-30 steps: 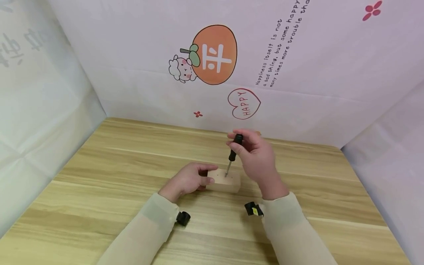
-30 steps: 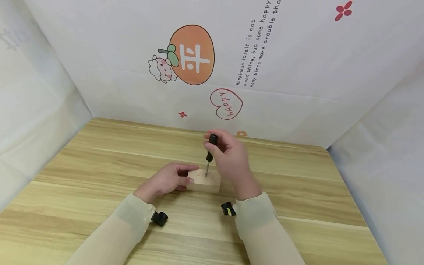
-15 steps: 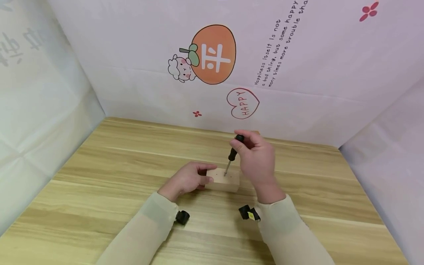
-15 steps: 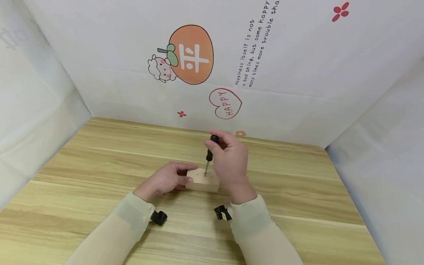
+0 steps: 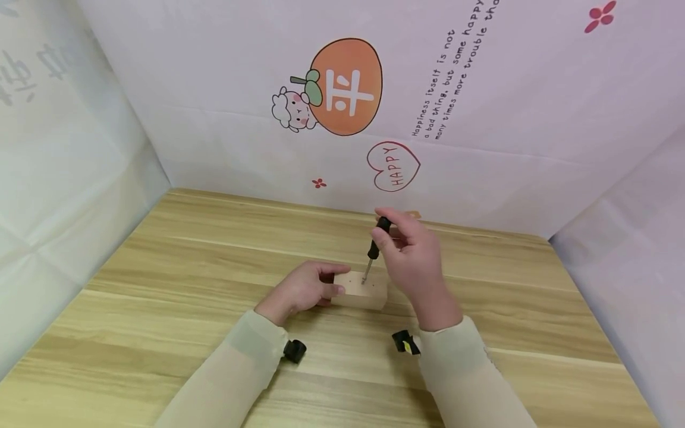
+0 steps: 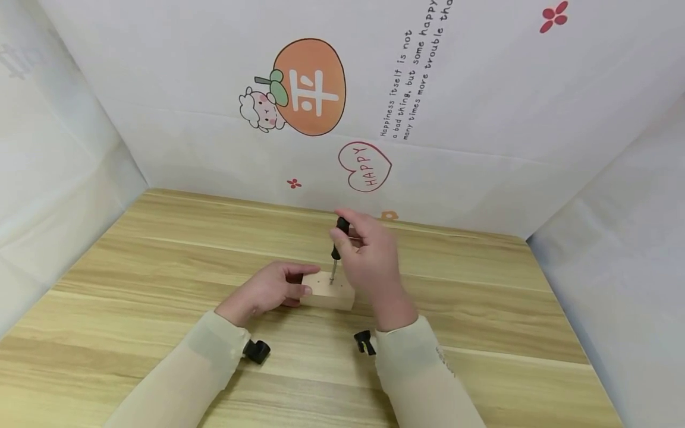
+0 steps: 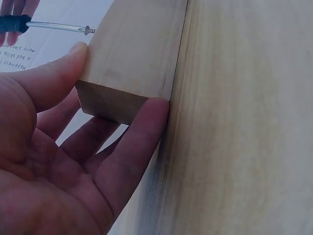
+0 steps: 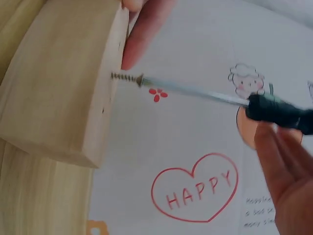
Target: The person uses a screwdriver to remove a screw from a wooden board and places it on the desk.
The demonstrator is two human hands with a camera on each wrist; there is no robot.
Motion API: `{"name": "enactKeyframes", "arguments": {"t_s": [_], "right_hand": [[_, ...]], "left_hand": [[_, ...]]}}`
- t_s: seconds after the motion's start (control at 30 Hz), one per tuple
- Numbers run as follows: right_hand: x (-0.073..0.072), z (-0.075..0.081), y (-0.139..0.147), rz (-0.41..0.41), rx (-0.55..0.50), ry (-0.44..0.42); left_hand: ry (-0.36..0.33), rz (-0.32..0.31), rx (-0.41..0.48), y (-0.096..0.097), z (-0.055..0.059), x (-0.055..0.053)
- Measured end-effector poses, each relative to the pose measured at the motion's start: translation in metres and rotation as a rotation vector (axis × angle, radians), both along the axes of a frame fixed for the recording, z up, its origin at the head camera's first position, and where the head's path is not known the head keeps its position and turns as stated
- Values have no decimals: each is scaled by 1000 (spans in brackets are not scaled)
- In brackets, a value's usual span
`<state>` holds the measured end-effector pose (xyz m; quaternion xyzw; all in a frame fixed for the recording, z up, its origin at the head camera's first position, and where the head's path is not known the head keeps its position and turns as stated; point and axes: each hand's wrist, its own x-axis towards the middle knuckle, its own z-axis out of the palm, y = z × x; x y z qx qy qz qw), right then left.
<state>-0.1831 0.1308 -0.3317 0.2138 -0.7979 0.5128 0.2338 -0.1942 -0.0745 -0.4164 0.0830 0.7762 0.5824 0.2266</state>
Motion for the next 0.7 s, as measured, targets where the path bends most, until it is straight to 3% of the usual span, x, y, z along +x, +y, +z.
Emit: {"name": "enactKeyframes", "arguments": {"t_s": [0.13,0.2,0.27,0.37,0.47,0.6,0.7], "right_hand": [[4,0,-9,-145,126,118],[3,-1,-10,-171,117,161],[2,-2,-11,-173,64,148],[0,-4,-10,-136,-60,78],[-2,-5,-9,-102,-118,50],[-6,-7,-4,-32,-95,56],[-11,-6,4,72,-64,63]], "left_hand": [[4,-1,2,0,0,0],[2,-2,8,1,1,0],[-1,-4,9,0,2,0],[-5,-7,6,0,3,0],[-6,-9,-1,-1,4,1],[-2,-11,-5,-1,4,0],[-2,-13,-2,-1,4,0]]}}
